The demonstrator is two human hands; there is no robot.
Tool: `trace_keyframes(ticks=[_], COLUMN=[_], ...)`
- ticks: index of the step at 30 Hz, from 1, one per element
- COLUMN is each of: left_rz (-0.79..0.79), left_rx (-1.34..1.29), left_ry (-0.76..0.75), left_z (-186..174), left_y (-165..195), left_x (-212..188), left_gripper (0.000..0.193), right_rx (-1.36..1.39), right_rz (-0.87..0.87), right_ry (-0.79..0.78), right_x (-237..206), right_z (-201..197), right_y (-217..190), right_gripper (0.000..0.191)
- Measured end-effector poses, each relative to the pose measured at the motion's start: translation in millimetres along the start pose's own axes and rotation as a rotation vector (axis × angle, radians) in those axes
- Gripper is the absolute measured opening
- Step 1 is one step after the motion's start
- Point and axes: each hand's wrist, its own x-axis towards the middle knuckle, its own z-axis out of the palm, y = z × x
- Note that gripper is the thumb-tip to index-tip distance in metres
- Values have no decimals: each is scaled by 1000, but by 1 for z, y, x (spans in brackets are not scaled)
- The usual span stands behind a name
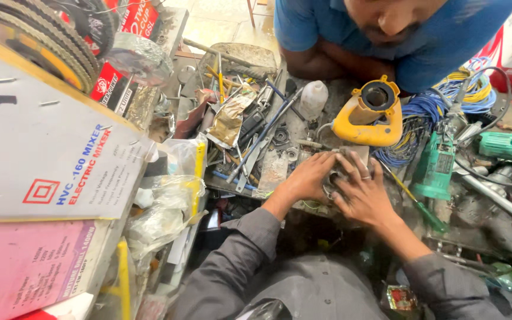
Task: The person repairs a small electric motor component at a cluttered workbench. They handle the motor housing and gear parts, wipe the parts with a dark cloth, tap and press components with a metal rod and hammer, and use a screwdriver to work on the assembly while a bystander watches.
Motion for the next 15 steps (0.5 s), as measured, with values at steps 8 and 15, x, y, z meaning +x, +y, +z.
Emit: trace_keyframes(ticks=[8, 15], left_rz=[-31, -17], left_rx=[42, 73], left_ry=[-29, -50], left_z=[4, 1], left_y=[-6, -7], left_x=[-4, -5], left_gripper=[107, 106], right_rx=[14, 139], right_rz=[39, 97], right_ry=[-42, 14], right_x=[5, 9], right_z=[9, 14], right_y=[-10, -12], right_gripper=[45, 32])
